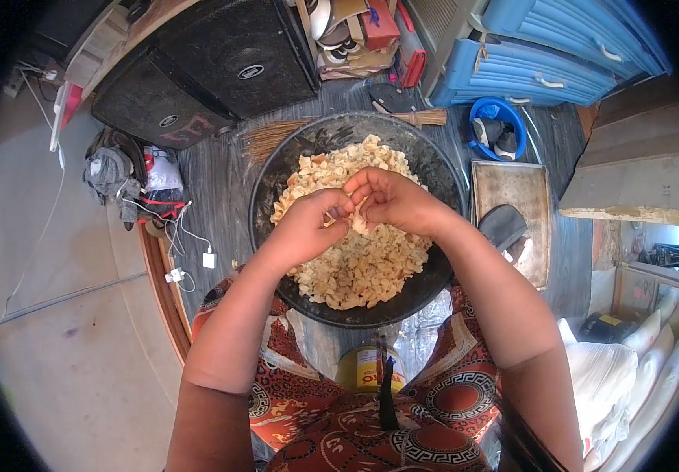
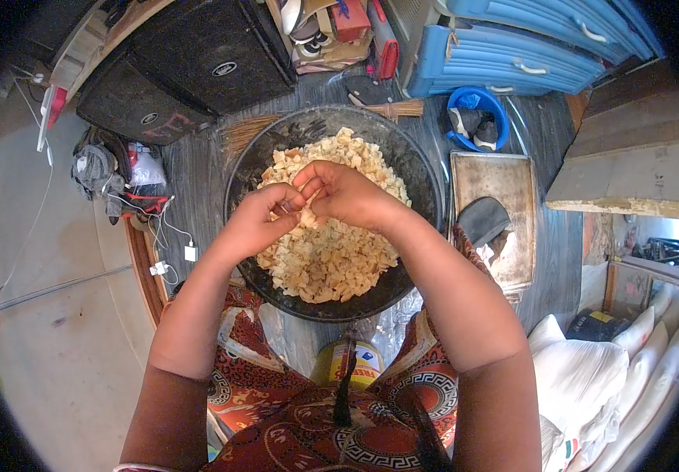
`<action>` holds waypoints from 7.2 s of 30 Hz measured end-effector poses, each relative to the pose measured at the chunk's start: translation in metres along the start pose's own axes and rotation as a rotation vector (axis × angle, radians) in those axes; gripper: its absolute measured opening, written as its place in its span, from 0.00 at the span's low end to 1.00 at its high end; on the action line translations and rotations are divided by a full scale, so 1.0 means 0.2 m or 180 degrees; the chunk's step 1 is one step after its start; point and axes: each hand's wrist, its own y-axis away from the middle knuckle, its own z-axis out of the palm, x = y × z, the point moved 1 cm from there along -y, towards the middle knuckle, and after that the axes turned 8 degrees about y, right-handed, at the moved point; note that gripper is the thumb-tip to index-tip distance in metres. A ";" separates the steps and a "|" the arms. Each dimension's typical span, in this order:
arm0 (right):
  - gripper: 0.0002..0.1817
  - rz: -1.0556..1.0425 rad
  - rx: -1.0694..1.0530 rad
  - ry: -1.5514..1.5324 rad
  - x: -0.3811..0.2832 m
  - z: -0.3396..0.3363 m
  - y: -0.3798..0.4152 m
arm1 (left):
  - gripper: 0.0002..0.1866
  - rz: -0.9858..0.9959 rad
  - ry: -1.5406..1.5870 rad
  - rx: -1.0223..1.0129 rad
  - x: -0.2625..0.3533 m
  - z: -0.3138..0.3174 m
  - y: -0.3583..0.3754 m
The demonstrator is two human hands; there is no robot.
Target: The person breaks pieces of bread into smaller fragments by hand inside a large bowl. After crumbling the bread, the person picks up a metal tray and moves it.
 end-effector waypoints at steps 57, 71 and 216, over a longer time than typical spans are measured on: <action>0.20 0.0125 0.0230 0.1011 0.08 -0.01 -0.01 | 0.12 0.0138 -0.0434 -0.0036 -0.03 -0.01 0.01; 0.20 0.0238 0.0172 0.1342 0.07 -0.01 0.00 | 0.12 0.0079 -0.0547 -0.0067 -0.02 -0.02 0.01; 0.47 0.2223 -0.0914 0.4358 0.92 0.48 -0.30 | 0.28 -0.0747 -0.1054 0.0316 -0.06 -0.46 0.17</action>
